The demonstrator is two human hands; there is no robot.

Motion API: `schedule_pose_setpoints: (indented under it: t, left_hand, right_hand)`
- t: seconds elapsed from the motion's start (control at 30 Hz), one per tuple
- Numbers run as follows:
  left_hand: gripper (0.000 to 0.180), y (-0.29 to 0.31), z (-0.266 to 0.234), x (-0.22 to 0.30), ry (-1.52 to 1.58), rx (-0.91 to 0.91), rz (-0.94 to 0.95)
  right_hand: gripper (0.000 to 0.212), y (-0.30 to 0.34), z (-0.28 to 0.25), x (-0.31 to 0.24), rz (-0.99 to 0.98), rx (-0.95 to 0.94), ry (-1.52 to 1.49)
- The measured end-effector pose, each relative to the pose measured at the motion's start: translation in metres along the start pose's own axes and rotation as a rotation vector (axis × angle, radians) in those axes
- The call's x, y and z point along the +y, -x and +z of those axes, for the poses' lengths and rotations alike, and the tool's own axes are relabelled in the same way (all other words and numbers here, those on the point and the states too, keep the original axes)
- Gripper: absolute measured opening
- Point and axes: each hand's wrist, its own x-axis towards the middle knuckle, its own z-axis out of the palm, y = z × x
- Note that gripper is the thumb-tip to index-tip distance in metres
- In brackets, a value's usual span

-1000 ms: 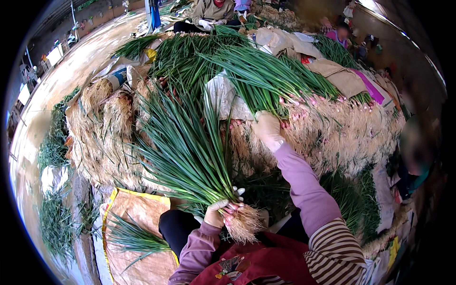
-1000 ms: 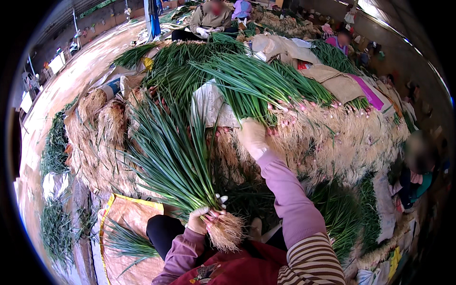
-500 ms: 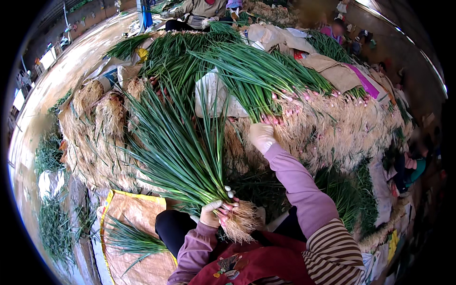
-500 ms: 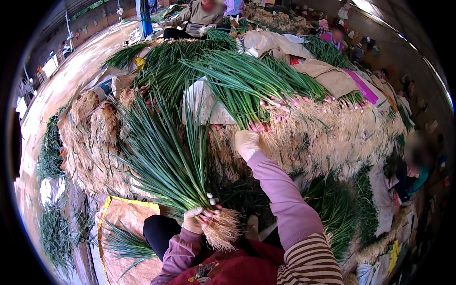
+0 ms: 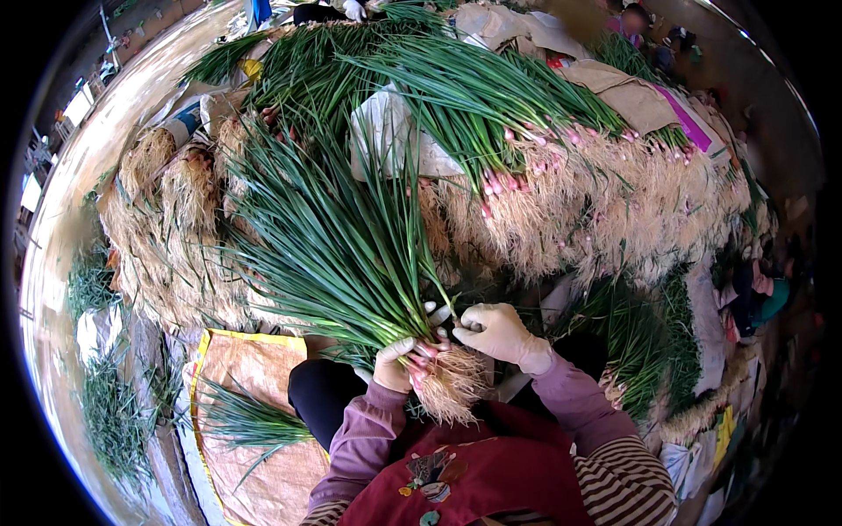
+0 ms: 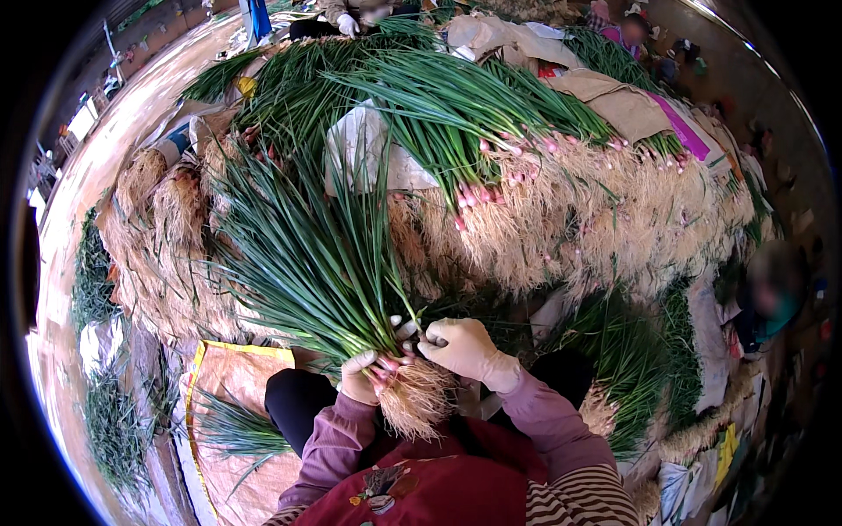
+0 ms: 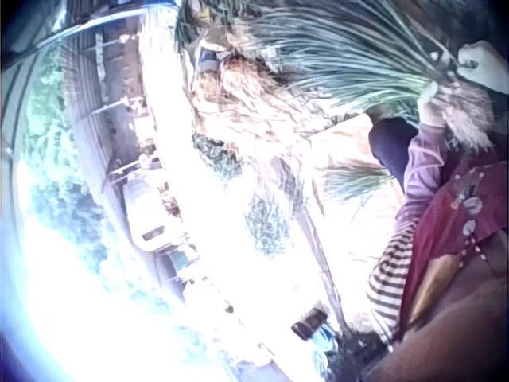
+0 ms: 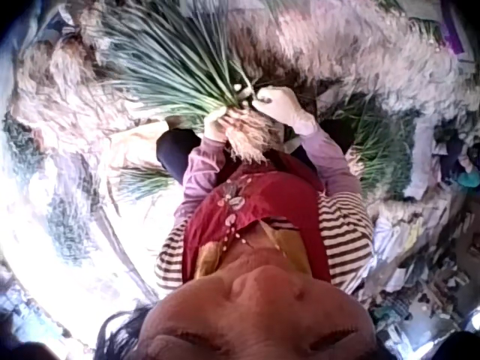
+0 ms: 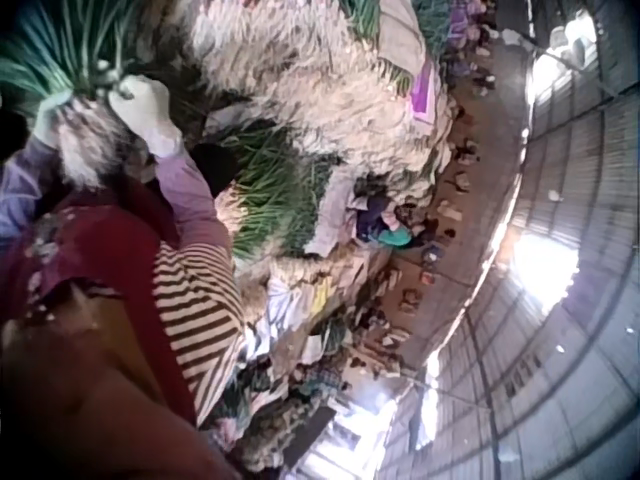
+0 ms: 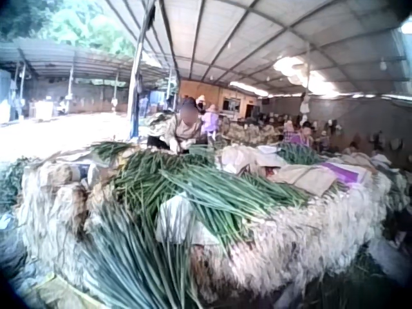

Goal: The person picks individual leeks from a large pile, removes outer layers by hand, and gathers them into a bundle.

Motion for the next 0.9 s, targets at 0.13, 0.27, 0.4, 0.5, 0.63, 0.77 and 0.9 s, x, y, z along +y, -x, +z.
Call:
schedule_pose_setpoints:
  t: [0.13, 0.27, 0.4, 0.5, 0.63, 0.77, 0.9]
  left_hand:
    - [0.079, -0.006, -0.005, 0.003, -0.066, -0.073, -0.020]
    - [0.082, -0.009, -0.006, 0.003, -0.056, -0.082, -0.051]
    - [0.081, -0.005, -0.003, 0.004, -0.028, -0.063, -0.072]
    - [0.079, -0.005, -0.010, 0.008, -0.007, -0.124, -0.160]
    - [0.078, -0.001, -0.015, 0.004, 0.027, -0.099, -0.095]
    - [0.080, 0.001, 0.020, 0.004, -0.004, -0.002, -0.031]
    - [0.079, 0.001, -0.005, 0.009, -0.049, -0.117, -0.049]
  right_hand:
    - [0.009, 0.007, -0.018, 0.007, 0.165, 0.332, -0.139]
    - [0.008, 0.024, -0.039, 0.012, 0.180, 0.495, -0.193]
    - [0.006, 0.068, -0.104, 0.039, 0.105, 1.063, 0.293]
    - [0.004, 0.141, -0.156, 0.082, 0.352, 1.446, -0.069]
    - [0.033, 0.273, -0.145, 0.166, 1.012, 1.015, 0.451]
    - [0.036, 0.275, -0.125, 0.173, 1.242, 0.374, 0.554]
    - [0.021, 0.088, -0.124, 0.054, 0.667, 0.577, -0.247]
